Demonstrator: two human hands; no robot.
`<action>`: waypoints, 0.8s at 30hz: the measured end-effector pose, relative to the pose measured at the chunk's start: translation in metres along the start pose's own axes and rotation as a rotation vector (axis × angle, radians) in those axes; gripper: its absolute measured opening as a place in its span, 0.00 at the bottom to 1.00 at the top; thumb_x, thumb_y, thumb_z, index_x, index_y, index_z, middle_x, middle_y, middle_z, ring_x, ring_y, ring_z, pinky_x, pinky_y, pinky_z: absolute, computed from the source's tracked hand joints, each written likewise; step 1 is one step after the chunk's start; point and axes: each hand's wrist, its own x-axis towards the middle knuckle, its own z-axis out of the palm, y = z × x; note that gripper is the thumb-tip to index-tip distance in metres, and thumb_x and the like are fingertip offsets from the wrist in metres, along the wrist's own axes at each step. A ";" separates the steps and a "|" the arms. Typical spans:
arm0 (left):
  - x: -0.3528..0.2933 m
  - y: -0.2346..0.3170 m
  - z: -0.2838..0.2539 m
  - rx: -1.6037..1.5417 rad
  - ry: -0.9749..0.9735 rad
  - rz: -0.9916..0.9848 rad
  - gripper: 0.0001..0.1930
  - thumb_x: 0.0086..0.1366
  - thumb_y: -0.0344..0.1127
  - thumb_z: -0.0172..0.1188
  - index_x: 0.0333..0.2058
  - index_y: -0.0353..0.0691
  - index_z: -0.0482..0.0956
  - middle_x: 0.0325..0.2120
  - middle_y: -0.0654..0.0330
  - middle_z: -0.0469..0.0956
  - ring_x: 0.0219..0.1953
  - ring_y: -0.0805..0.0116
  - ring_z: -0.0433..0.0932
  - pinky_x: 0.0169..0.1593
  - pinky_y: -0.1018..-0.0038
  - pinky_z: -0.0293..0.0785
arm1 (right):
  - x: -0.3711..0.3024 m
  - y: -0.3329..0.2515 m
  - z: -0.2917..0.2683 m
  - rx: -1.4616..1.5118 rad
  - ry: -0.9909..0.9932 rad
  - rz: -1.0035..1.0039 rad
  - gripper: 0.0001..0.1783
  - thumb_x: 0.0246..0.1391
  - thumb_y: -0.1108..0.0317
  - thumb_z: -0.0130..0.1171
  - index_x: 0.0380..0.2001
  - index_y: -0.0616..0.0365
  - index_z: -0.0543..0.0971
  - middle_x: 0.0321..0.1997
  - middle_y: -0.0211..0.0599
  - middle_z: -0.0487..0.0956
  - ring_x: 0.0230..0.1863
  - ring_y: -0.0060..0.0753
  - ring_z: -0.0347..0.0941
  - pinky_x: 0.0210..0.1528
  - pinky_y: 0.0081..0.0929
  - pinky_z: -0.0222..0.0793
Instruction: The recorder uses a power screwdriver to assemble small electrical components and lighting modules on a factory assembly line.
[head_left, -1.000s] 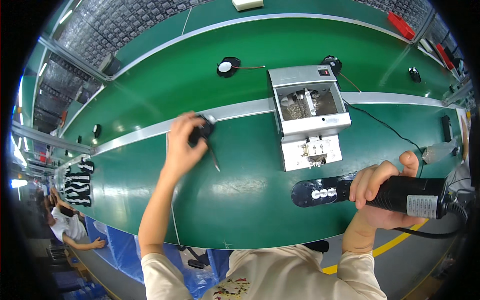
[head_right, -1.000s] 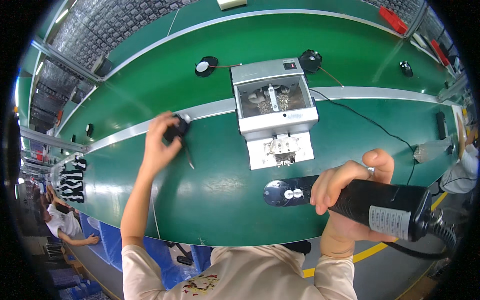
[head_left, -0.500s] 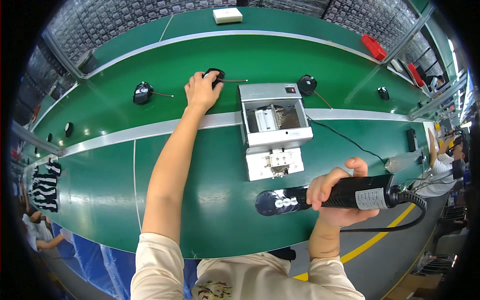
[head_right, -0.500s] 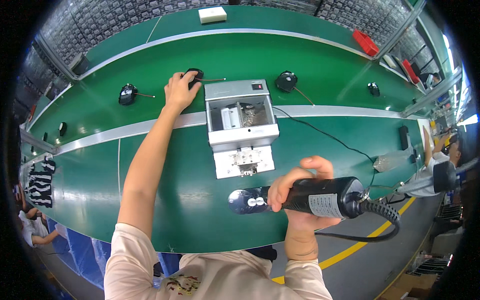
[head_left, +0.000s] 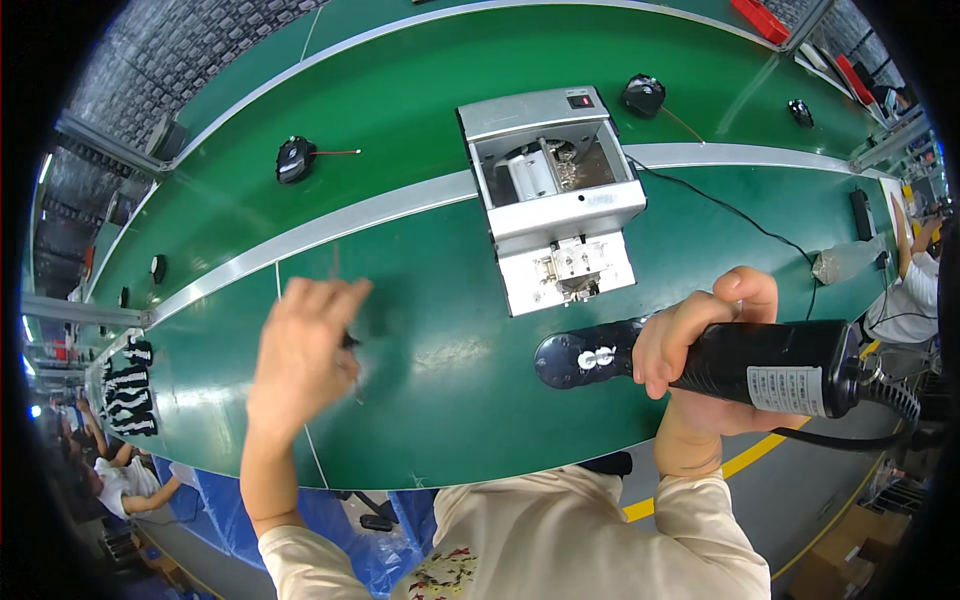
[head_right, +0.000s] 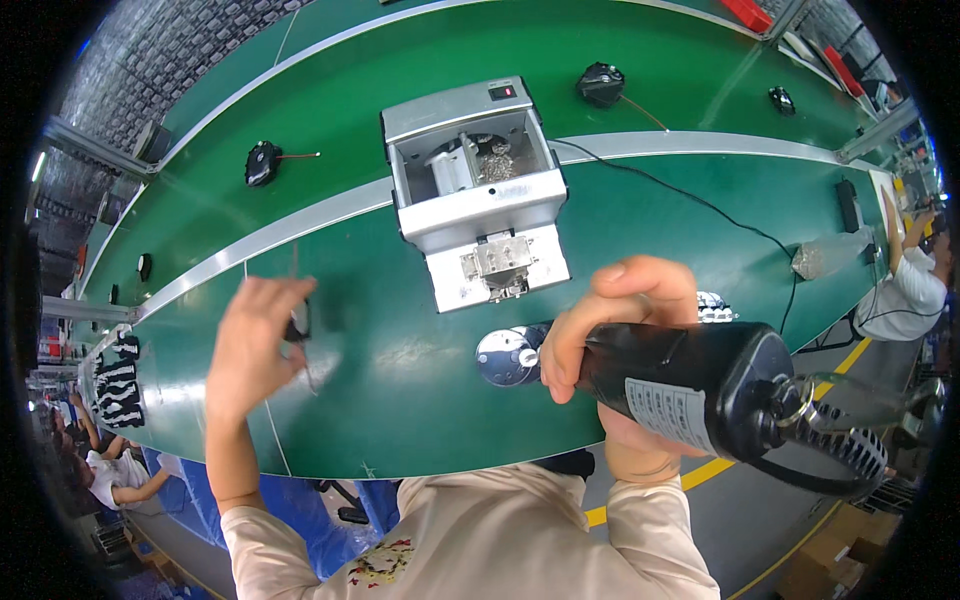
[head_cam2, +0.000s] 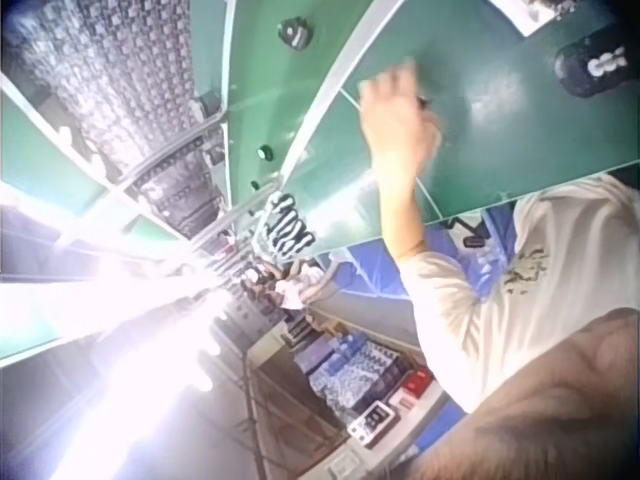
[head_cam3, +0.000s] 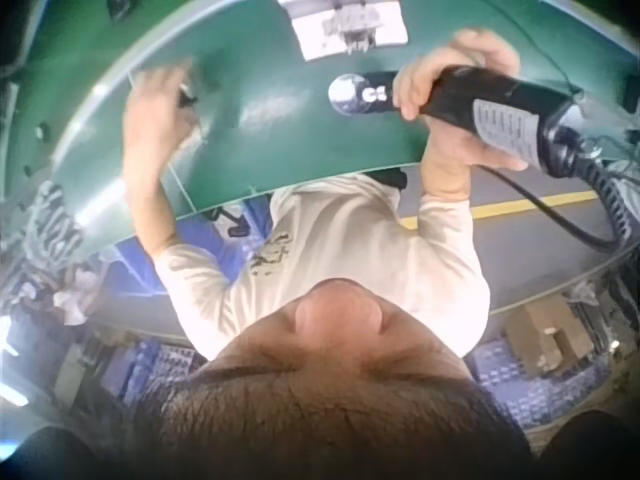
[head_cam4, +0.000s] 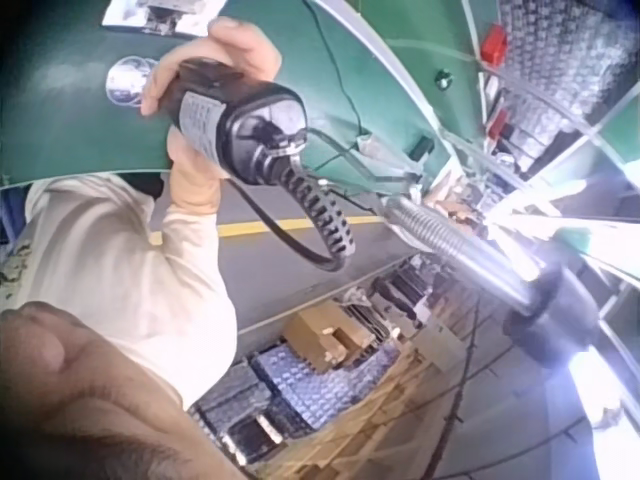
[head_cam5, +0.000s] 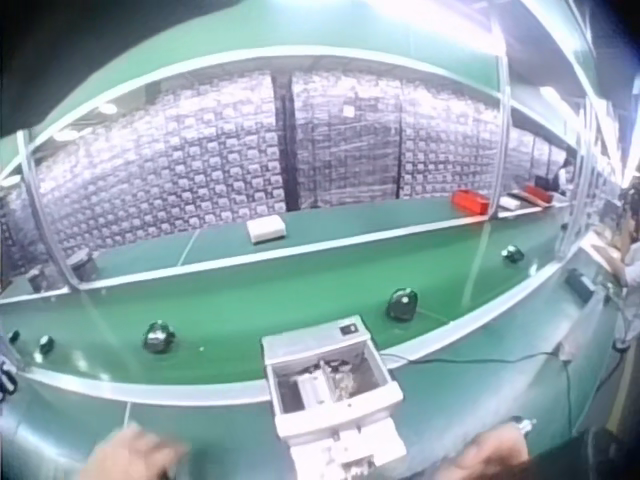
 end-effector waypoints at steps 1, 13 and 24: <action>-0.005 0.014 0.002 -0.021 -0.085 0.010 0.37 0.36 0.21 0.64 0.53 0.36 0.74 0.48 0.52 0.77 0.50 0.49 0.72 0.53 0.61 0.71 | 0.000 0.001 0.002 -0.007 0.009 0.010 0.57 0.45 0.20 0.54 0.57 0.63 0.57 0.19 0.39 0.70 0.13 0.31 0.68 0.16 0.29 0.68; 0.005 0.097 0.111 -0.739 0.262 0.475 0.14 0.48 0.28 0.73 0.35 0.41 0.81 0.45 0.55 0.73 0.54 0.49 0.77 0.54 0.59 0.76 | 0.004 0.009 0.003 0.037 -0.046 -0.033 0.55 0.48 0.22 0.53 0.56 0.66 0.60 0.21 0.39 0.71 0.14 0.30 0.68 0.15 0.28 0.67; 0.022 0.111 0.116 -0.713 0.209 0.498 0.16 0.51 0.29 0.70 0.41 0.46 0.86 0.49 0.56 0.75 0.57 0.51 0.74 0.54 0.59 0.75 | 0.004 0.009 0.000 0.091 -0.077 -0.041 0.54 0.49 0.23 0.54 0.56 0.66 0.60 0.22 0.40 0.71 0.14 0.31 0.69 0.16 0.28 0.68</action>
